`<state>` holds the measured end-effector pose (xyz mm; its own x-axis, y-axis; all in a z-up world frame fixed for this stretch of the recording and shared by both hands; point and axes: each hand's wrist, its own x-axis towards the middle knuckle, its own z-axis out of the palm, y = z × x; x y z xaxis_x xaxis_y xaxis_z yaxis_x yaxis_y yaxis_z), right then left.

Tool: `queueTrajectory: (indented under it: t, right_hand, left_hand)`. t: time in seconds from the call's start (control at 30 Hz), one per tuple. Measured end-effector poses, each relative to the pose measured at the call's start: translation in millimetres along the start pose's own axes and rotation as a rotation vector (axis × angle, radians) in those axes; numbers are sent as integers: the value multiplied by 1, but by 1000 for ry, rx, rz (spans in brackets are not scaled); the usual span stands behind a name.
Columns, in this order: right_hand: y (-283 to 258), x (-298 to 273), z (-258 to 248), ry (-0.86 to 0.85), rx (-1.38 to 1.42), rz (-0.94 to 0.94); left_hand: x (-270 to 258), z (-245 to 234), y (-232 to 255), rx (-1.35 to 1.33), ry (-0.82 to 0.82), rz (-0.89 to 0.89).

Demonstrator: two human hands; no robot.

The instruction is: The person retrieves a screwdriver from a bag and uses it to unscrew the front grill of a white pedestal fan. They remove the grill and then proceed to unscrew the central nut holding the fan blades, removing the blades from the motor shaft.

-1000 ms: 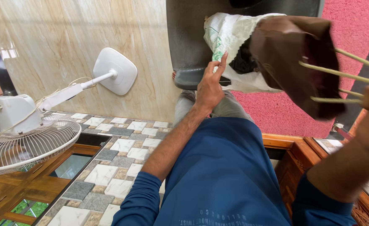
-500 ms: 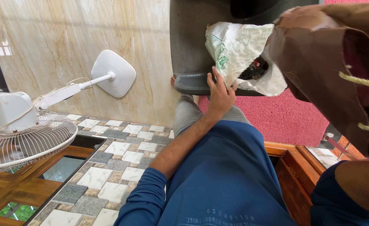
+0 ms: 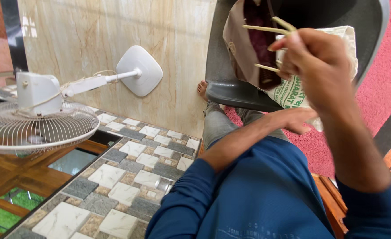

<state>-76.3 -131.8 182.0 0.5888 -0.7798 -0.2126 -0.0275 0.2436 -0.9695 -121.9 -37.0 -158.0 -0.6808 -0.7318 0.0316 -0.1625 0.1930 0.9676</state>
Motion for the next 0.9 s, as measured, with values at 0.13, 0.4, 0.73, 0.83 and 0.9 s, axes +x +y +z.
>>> queueTrajectory:
  t: [0.13, 0.4, 0.73, 0.83, 0.9]
  right_hand:
    - [95, 64, 34, -55, -176, 19]
    - [258, 91, 57, -32, -357, 213]
    - [284, 64, -7, 7, -428, 295]
    - [278, 62, -19, -60, -463, 274]
    - [277, 63, -24, -50, -497, 293]
  left_hand:
    - [-123, -36, 57, -137, 406, -356]
    - [-209, -126, 44, 1, 1133, -577]
    - [-173, -101, -91, -1187, 1164, -414]
    - [-166, -107, -67, -1260, 1164, -383]
    - [-168, -111, -47, -1315, 1171, -369]
